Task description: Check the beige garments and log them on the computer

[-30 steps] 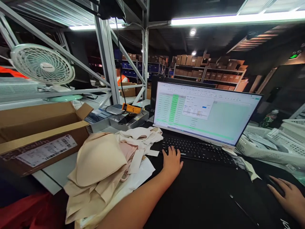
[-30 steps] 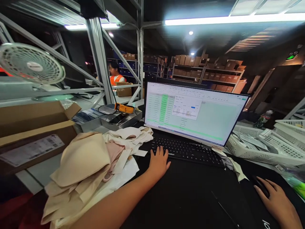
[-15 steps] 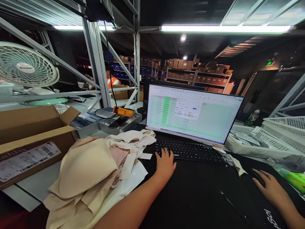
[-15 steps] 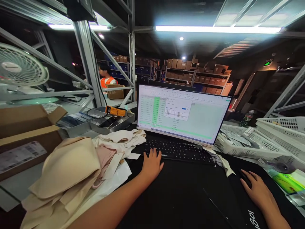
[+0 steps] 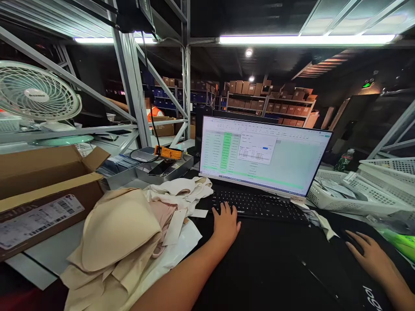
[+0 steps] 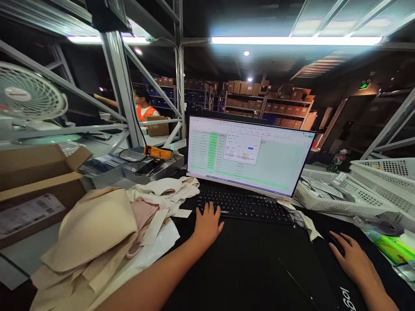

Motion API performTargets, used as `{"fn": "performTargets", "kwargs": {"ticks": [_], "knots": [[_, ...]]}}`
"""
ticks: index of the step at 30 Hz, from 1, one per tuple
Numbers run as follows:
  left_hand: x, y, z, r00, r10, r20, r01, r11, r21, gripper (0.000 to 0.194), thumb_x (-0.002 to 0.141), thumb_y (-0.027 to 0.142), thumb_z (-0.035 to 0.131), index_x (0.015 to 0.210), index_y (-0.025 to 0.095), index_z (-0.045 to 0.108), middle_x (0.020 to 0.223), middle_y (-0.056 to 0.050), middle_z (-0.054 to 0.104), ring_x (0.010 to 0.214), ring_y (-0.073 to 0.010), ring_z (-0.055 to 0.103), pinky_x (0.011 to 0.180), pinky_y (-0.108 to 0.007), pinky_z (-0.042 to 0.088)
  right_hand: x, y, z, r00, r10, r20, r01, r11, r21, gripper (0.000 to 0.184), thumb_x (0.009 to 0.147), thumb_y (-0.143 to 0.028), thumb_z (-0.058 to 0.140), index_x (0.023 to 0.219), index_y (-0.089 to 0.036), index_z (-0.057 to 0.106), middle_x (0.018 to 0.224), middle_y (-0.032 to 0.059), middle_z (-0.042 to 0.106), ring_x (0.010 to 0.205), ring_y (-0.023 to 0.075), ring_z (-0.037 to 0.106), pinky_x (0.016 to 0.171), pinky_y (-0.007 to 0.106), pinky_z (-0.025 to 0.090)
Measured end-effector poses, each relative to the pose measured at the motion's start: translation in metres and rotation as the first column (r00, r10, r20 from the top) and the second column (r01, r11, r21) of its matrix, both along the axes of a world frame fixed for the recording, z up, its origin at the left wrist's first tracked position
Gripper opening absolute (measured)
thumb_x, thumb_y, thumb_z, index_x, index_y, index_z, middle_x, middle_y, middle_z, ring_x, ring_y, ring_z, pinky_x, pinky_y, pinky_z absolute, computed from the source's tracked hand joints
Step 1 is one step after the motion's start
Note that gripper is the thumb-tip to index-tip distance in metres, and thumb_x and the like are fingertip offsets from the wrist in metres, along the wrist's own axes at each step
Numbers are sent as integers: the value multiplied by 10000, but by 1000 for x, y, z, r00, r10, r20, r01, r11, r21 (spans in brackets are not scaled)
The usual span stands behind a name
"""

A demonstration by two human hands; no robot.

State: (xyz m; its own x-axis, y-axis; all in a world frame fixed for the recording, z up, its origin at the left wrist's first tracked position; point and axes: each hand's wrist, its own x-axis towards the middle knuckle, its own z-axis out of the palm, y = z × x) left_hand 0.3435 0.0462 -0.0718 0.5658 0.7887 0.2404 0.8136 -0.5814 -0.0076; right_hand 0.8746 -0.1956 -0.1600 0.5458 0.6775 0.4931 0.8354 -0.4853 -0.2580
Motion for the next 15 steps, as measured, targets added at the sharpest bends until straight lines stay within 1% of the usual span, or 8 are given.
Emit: {"fn": "performTargets", "kwargs": {"ticks": [4,9,12,14,15], "knots": [[0,0,0,1000,-2,-1,2,1000,-6,634,972,482,495,1518,165,449,1576,-241,406,1450,-418,367,1113,-709,324,0,2,1,1000,13,-5,-13,1000,18,724,690,-694,458,1218,-265,705,1292,249,599,1251,369,565,1035,515,450],[1,-1,-1,1000,0,10,0,1000,8,621,976,475,484,1511,161,457,1565,-246,420,1445,-416,376,1106,-720,323,-2,4,0,998,45,-36,-42,996,83,810,641,-813,457,1158,-258,744,1263,308,594,1214,375,584,1002,545,419],[0,-2,-1,1000,-4,18,4,1000,15,613,975,466,491,1504,156,467,1560,-247,427,1441,-419,379,1106,-720,321,-4,3,0,998,40,-58,-34,994,104,908,595,-872,469,1209,-254,725,1237,308,599,1186,382,592,969,565,414],[0,-3,0,1000,-7,15,6,1000,23,609,975,464,495,1502,161,467,1561,-242,427,1438,-418,382,1106,-712,327,-10,1,7,999,25,-48,-19,993,120,983,592,-891,468,1276,-219,686,1216,312,599,1185,386,585,965,577,412],[0,-3,0,1000,-7,12,7,1000,26,610,975,465,496,1503,161,464,1563,-241,426,1438,-416,383,1107,-703,331,-15,1,14,999,14,-29,-10,991,133,1005,604,-892,462,1296,-194,670,1210,318,595,1194,388,577,966,584,411]]}}
